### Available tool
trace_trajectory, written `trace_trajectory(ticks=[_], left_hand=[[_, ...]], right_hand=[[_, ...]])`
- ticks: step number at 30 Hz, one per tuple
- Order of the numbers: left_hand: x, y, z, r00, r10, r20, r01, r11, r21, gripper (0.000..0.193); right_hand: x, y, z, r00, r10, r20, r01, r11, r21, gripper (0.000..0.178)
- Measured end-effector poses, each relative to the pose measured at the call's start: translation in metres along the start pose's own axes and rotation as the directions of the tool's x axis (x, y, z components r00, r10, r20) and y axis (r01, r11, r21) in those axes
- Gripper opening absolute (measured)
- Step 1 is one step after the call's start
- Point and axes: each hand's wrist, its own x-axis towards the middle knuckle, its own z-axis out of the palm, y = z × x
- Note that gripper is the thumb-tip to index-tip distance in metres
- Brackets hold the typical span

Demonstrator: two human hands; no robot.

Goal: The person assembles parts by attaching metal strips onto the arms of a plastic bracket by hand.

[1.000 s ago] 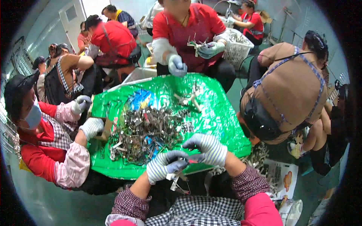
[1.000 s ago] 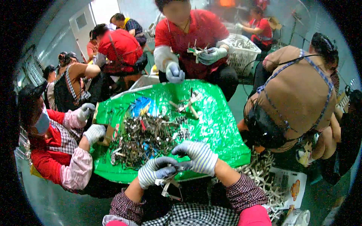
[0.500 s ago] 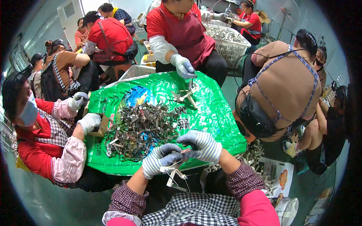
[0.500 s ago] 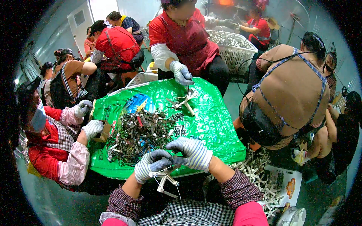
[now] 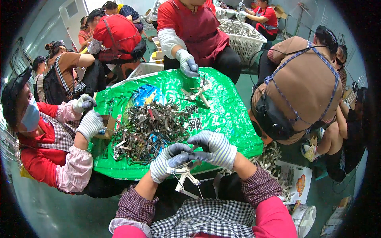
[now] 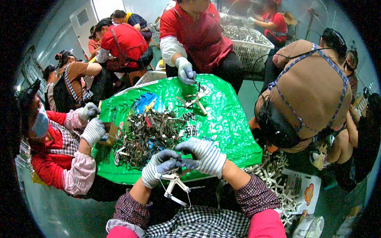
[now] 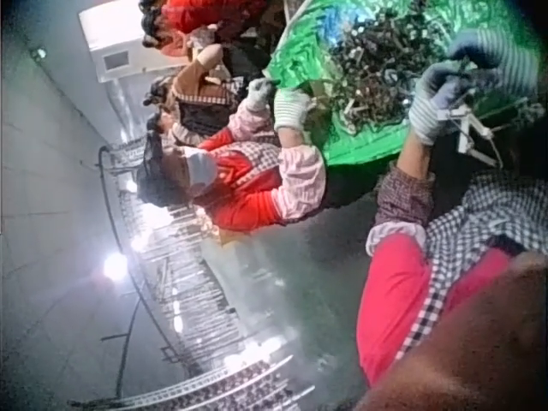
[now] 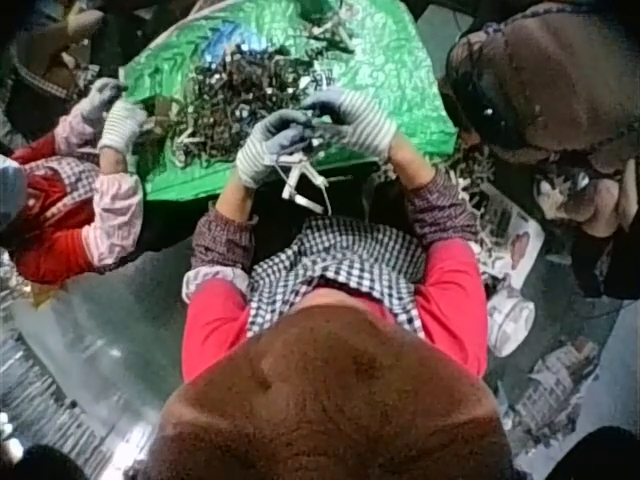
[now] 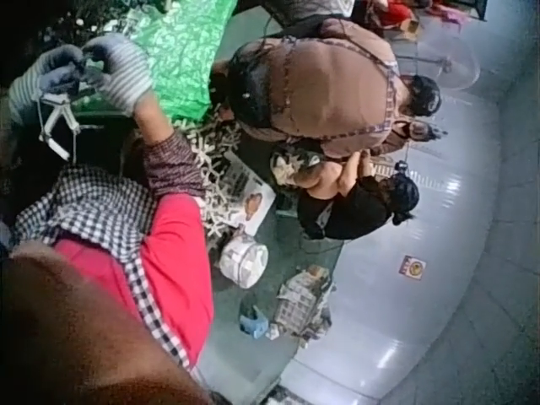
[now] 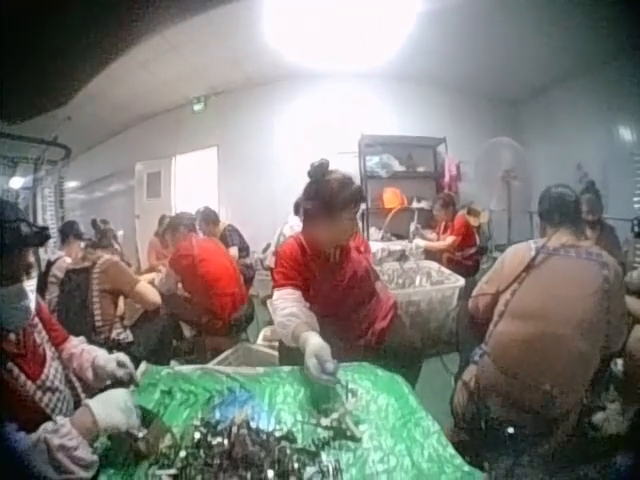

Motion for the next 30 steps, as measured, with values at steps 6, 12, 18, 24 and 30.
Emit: trace_trajectory(ticks=[6,12,18,24,30], left_hand=[[0.002,0.002,-0.008,0.999,0.045,-0.026,-0.047,0.995,-0.083,0.019],[0.010,0.015,-0.009,0.983,0.089,-0.162,-0.099,0.994,-0.055,0.022],[0.005,0.007,-0.012,0.983,0.058,-0.174,-0.080,0.989,-0.125,0.023],[0.007,0.002,-0.011,0.987,0.050,-0.156,-0.067,0.992,-0.109,0.023],[0.012,0.000,-0.014,0.988,0.078,-0.130,-0.089,0.993,-0.081,0.022]], right_hand=[[-0.001,0.011,0.008,0.993,0.116,0.008,-0.115,0.969,0.217,0.030],[0.008,0.004,-0.009,0.971,-0.128,-0.201,0.090,0.978,-0.186,0.039],[0.003,0.004,0.009,0.964,-0.201,-0.172,0.161,0.962,-0.223,0.042],[-0.002,0.010,0.007,0.949,-0.257,-0.182,0.193,0.932,-0.305,0.028],[0.004,0.005,0.007,0.955,-0.240,-0.175,0.163,0.916,-0.366,0.026]])
